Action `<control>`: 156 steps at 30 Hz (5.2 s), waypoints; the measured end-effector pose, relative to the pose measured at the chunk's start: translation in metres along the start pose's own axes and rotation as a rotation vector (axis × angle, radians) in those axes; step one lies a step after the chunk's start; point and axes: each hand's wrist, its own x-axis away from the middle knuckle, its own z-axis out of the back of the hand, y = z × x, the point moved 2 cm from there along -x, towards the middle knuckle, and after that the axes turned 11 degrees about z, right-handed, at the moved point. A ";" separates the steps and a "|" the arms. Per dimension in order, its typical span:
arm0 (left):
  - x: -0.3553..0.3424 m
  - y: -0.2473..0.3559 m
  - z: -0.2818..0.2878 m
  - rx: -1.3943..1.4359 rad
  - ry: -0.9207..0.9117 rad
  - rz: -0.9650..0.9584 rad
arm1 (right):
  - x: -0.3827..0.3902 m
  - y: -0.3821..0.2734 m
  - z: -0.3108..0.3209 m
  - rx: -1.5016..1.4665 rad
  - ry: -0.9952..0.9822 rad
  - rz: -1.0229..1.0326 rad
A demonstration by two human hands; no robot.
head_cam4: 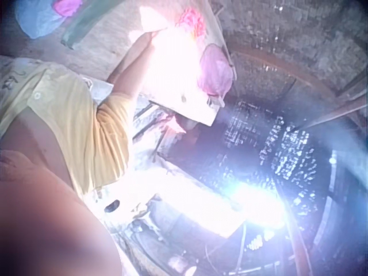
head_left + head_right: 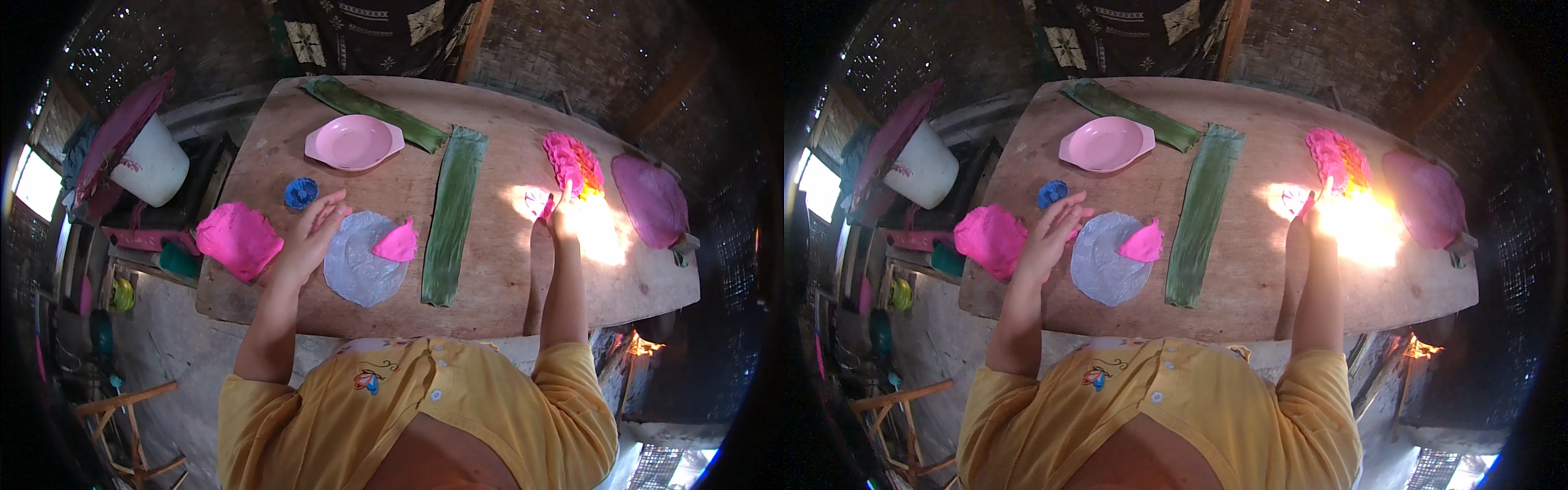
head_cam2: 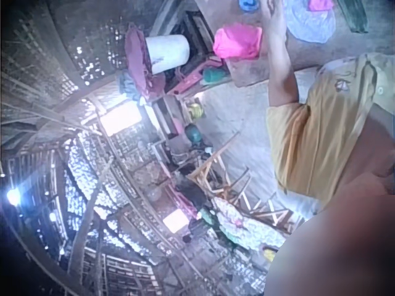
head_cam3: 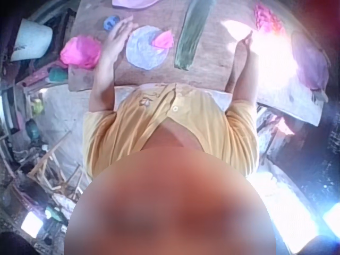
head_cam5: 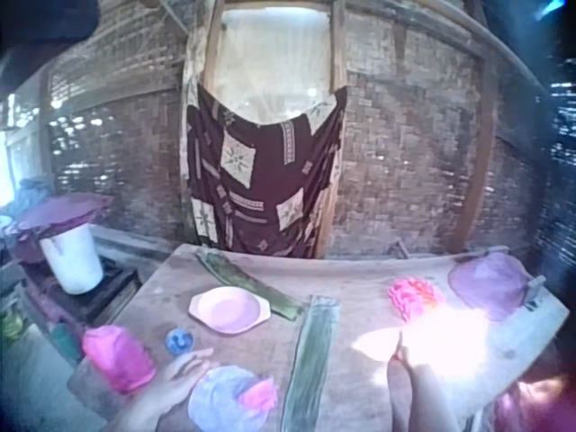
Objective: The person shapes pink clay into small flower-like forms by hand, repeatedly pressing and molding the material on a wooden table. They use a small plastic mold to form the clay and place the finished pieces on a banana leaf.
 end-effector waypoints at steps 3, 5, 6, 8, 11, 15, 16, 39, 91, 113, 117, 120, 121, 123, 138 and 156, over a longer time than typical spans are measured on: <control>-0.006 -0.003 -0.001 -0.533 0.245 -0.168 | 0.011 -0.043 0.038 -0.557 0.258 0.326; -0.014 -0.008 -0.010 -0.713 0.201 -0.130 | 0.035 -0.102 0.065 -0.607 0.289 0.756; -0.018 -0.008 -0.015 -0.810 0.225 -0.177 | 0.049 -0.128 0.073 -0.618 0.060 0.804; -0.025 -0.006 -0.019 -0.956 0.296 -0.228 | 0.079 -0.171 0.098 -0.578 0.248 1.221; -0.030 0.002 -0.004 -1.119 0.456 -0.320 | 0.099 -0.202 0.116 -0.543 0.304 1.351; -0.022 -0.004 0.031 -1.179 0.356 -0.115 | 0.092 -0.201 0.122 -0.558 0.086 1.310; -0.018 -0.010 0.033 -1.179 0.318 -0.114 | 0.088 -0.196 0.126 -0.735 0.086 1.258; -0.036 -0.009 -0.110 0.426 -0.303 0.119 | 0.081 -0.172 0.138 -1.313 0.552 0.597; 0.029 0.069 -0.143 0.669 -0.808 -0.530 | 0.080 -0.168 0.229 -1.262 0.850 0.929; 0.044 0.065 -0.089 0.831 -0.716 -0.497 | 0.103 -0.213 0.263 -1.262 0.731 0.916; 0.047 0.070 -0.049 0.682 -0.614 -0.670 | 0.114 -0.245 0.270 -1.151 0.536 1.042; 0.041 0.054 -0.045 1.251 -0.825 -0.305 | 0.114 -0.257 0.270 -1.219 0.465 0.892; 0.039 0.048 -0.047 1.146 -0.712 -0.617 | 0.117 -0.262 0.271 -1.081 0.606 1.042; 0.031 0.029 -0.058 0.943 -0.545 -1.122 | 0.138 -0.270 0.270 -0.874 0.813 1.233; 0.053 0.010 -0.025 1.282 -0.589 0.197 | 0.192 -0.306 0.278 -1.427 0.731 1.287; -0.012 -0.076 0.012 1.312 -0.455 0.134 | -0.003 -0.282 0.107 -0.744 0.123 0.717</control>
